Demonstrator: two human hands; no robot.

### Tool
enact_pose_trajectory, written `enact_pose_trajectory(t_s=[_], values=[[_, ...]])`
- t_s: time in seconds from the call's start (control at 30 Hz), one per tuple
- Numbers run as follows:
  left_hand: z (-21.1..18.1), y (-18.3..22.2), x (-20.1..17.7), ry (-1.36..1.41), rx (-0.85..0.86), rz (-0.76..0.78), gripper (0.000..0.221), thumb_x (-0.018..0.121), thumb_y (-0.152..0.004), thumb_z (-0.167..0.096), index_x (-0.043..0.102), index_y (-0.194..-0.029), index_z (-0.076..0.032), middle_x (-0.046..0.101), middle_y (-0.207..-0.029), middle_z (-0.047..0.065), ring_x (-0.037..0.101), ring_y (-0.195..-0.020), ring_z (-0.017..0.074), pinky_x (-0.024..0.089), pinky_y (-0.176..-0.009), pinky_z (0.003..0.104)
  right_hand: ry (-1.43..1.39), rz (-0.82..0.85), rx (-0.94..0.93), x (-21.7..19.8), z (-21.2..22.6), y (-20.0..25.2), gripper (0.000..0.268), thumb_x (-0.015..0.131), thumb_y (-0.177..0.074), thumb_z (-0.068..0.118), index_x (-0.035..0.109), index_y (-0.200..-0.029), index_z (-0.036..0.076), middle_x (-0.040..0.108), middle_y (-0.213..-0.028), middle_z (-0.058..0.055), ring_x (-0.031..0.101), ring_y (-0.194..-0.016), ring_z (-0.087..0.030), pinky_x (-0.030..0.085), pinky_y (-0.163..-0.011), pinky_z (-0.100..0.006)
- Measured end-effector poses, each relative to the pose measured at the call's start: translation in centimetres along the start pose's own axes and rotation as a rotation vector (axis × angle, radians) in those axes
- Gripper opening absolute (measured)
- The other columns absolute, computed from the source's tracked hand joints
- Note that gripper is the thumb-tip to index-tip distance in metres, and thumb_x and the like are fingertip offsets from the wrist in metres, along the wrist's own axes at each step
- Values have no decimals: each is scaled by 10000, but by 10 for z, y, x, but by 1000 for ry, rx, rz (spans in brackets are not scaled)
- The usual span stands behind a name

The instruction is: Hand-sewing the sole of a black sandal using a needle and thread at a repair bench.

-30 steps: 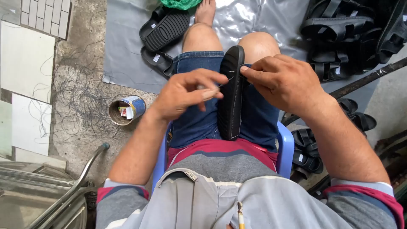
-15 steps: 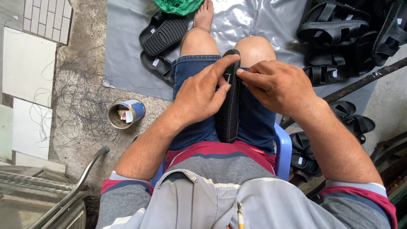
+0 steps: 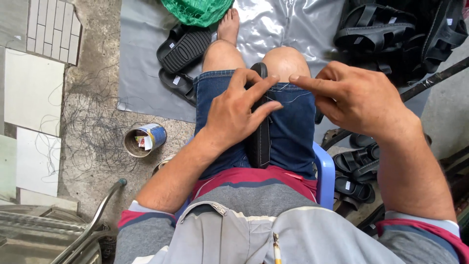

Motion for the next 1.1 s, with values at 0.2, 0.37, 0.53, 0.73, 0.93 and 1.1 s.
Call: enact_pose_trajectory(t_s=[0.2, 0.37, 0.53, 0.73, 0.93, 1.1], values=[[7, -4, -4, 252, -93, -29, 77, 618, -842, -233, 642, -908, -201, 496, -907, -24, 577, -732, 117, 472, -584, 282, -460, 7, 113, 16, -8, -5, 668, 753, -736, 323, 488, -1328, 163, 561, -639, -3, 484, -496, -127, 411, -513, -278], [19, 6, -5, 442, -30, -123, 75, 613, -865, -199, 628, -938, -197, 478, -908, -8, 593, -745, 206, 505, -639, 332, -786, -174, 163, 26, 13, -25, 163, 697, -818, 212, 679, -978, 181, 617, -628, -2, 616, -620, -208, 472, -546, -309], [13, 26, -4, 411, 6, -173, 79, 612, -869, -165, 610, -941, -197, 487, -1046, 22, 629, -750, 275, 535, -651, 357, -511, -193, 121, 14, 21, -17, 105, 620, -888, 257, 675, -904, 169, 629, -761, -23, 618, -692, -260, 484, -560, -347], [10, 31, -7, 275, 26, -252, 84, 634, -858, -164, 621, -934, -198, 478, -1123, 33, 640, -713, 236, 549, -625, 358, -116, -213, 167, 31, 22, -14, 108, 701, -784, 251, 645, -866, 207, 574, -770, 33, 620, -687, -197, 518, -582, -322], [15, 33, -2, 284, 2, -226, 76, 623, -867, -174, 622, -934, -210, 470, -1146, 27, 641, -728, 251, 551, -634, 368, -982, 55, 440, 66, -1, -7, 86, 668, -724, 205, 651, -741, 122, 497, -492, -23, 517, -512, -138, 425, -466, -294], [17, 33, 4, 266, 0, -97, 136, 659, -847, -152, 602, -959, -204, 446, -1195, 55, 575, -638, 161, 511, -540, 352, -1723, -269, 278, 20, -45, 13, 116, 566, -762, 208, 543, -777, 95, 365, -546, 18, 319, -402, -51, 240, -376, -179]])
Point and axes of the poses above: each hand's wrist, its own y-axis away from the middle knuckle, its own x-axis out of the palm, z = x × y, the point moved 10 cm from there along -y, towards the middle knuckle
